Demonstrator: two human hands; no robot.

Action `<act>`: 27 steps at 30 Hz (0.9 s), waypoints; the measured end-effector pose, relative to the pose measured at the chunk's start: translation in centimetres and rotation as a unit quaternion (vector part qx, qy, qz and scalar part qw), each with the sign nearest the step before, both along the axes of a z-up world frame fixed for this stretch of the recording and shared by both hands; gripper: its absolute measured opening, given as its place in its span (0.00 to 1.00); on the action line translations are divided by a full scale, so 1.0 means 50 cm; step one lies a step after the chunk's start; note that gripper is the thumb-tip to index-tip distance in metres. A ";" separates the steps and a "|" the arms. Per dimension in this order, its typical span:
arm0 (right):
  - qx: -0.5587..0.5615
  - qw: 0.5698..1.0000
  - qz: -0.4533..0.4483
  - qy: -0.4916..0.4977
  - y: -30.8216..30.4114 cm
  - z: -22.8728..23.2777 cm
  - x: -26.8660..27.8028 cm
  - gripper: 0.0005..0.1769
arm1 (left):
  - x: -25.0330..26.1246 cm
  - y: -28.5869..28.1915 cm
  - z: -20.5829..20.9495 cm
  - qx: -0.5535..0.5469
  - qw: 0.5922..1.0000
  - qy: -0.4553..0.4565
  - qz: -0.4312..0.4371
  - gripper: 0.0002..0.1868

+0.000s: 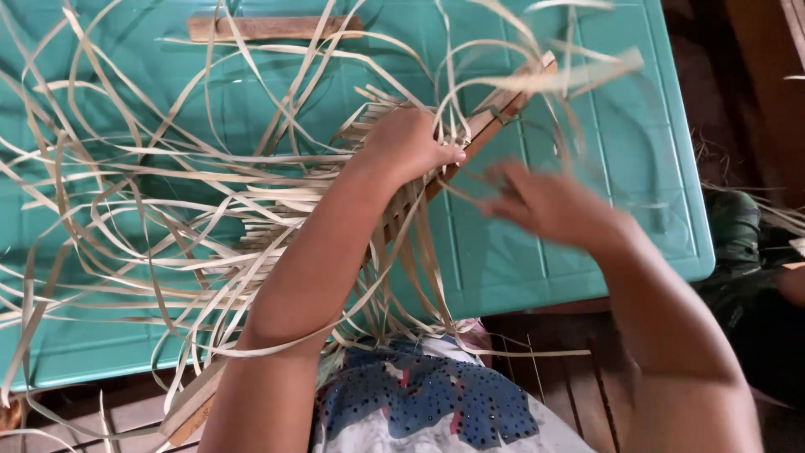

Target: A person is weaving a mat using long, thin strips of natural fiber on a green plastic table.

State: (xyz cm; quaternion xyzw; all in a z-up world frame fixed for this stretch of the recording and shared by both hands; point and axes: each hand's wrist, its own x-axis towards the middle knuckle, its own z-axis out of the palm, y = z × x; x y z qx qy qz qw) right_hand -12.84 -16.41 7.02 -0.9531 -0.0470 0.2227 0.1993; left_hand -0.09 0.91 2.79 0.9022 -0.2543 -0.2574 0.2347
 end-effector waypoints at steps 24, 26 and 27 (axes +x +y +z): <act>-0.022 0.983 -0.179 0.010 0.133 0.185 0.275 0.35 | -0.011 0.015 0.001 -0.052 0.998 -0.039 -0.011 0.25; -0.002 0.987 -0.149 -0.059 0.134 0.170 0.287 0.30 | -0.003 0.010 -0.025 -0.060 0.998 -0.018 0.006 0.24; 0.018 0.985 -0.118 -0.128 0.134 0.162 0.296 0.24 | 0.003 0.008 -0.038 -0.069 0.997 0.004 0.022 0.24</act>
